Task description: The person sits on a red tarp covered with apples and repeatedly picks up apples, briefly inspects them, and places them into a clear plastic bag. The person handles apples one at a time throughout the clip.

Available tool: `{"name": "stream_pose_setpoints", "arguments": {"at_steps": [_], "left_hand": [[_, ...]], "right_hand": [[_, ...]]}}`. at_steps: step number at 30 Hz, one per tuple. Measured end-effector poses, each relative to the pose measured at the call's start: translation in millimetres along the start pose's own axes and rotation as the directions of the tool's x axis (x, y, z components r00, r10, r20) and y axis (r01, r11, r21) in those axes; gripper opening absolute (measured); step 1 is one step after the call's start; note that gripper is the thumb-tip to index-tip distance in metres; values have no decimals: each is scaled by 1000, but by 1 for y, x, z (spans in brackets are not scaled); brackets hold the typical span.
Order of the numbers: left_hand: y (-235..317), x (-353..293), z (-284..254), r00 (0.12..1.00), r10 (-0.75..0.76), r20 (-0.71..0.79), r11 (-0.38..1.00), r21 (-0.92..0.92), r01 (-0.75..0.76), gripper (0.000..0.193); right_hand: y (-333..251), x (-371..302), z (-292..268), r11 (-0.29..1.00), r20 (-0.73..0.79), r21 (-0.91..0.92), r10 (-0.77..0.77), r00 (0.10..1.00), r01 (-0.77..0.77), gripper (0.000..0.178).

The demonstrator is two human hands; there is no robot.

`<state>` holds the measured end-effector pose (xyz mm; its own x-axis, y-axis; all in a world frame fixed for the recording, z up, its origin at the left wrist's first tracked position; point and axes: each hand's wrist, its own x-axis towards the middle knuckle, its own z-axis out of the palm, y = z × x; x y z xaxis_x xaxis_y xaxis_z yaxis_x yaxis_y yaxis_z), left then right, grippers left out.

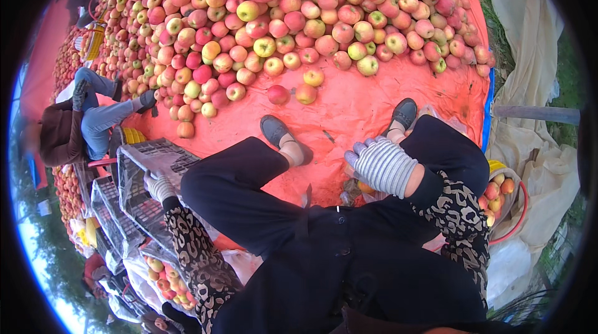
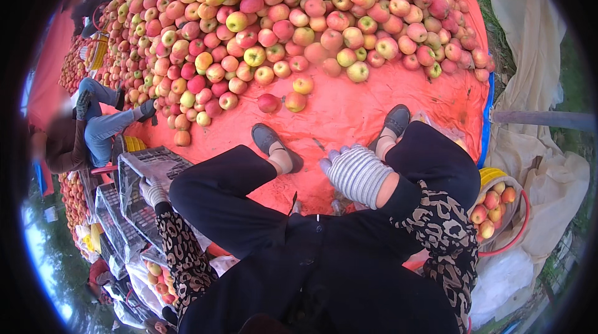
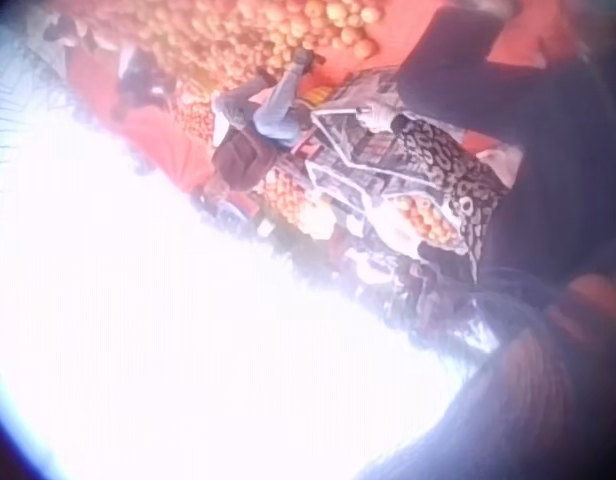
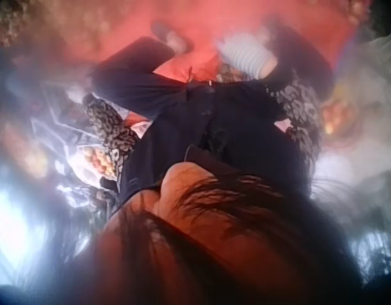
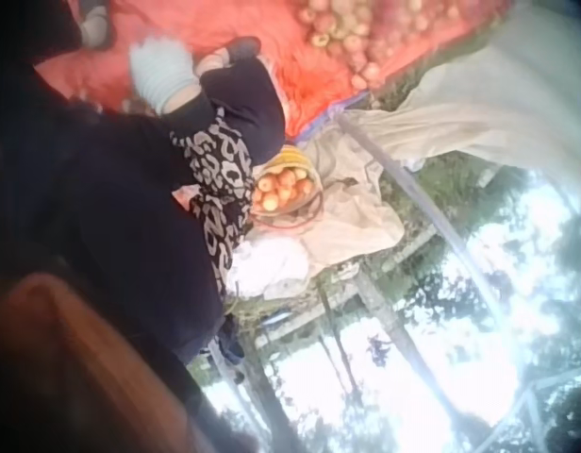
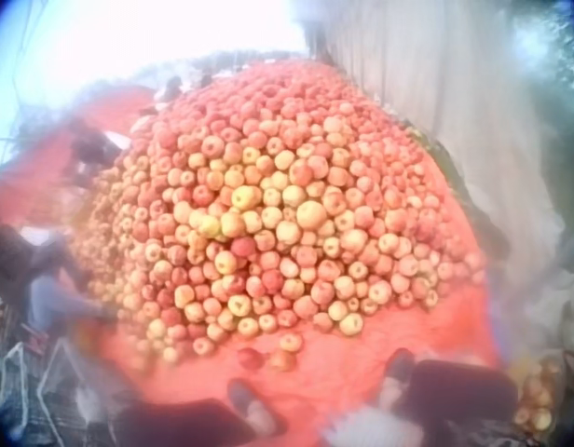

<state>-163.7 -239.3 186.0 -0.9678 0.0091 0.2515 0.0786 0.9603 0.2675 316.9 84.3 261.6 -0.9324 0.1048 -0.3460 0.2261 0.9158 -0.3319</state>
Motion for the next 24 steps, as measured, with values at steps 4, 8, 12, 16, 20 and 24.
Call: {"name": "stream_pose_setpoints", "arguments": {"at_steps": [4, 8, 12, 16, 20, 24], "left_hand": [[139, 4, 5, 712, 683, 164, 706, -400, -585, 44], [231, -54, 74, 257, 756, 602, 543, -359, -759, 50], [270, -133, 143, 64, 661, 748, 295, -181, -938, 64], [240, -182, 219, 135, 671, 729, 332, -132, -934, 72], [239, -186, 224, 280, 626, 728, 531, -135, -837, 80], [221, -184, 207, 466, 608, 643, 793, -455, -406, 86]], "right_hand": [[-3, 1, -8, 999, 54, -2, -40, 998, 40, 37], [-2, 1, -5, 998, 17, 67, -18, 1000, 16, 38], [0, -3, -7, 998, 39, 58, 22, 999, -24, 31], [0, -7, 0, 998, -43, 66, 8, 999, -6, 27], [-3, -8, -1, 998, -8, 53, -31, 999, 31, 23], [-6, -10, -1, 996, -30, 84, -18, 999, 20, 23]]}}
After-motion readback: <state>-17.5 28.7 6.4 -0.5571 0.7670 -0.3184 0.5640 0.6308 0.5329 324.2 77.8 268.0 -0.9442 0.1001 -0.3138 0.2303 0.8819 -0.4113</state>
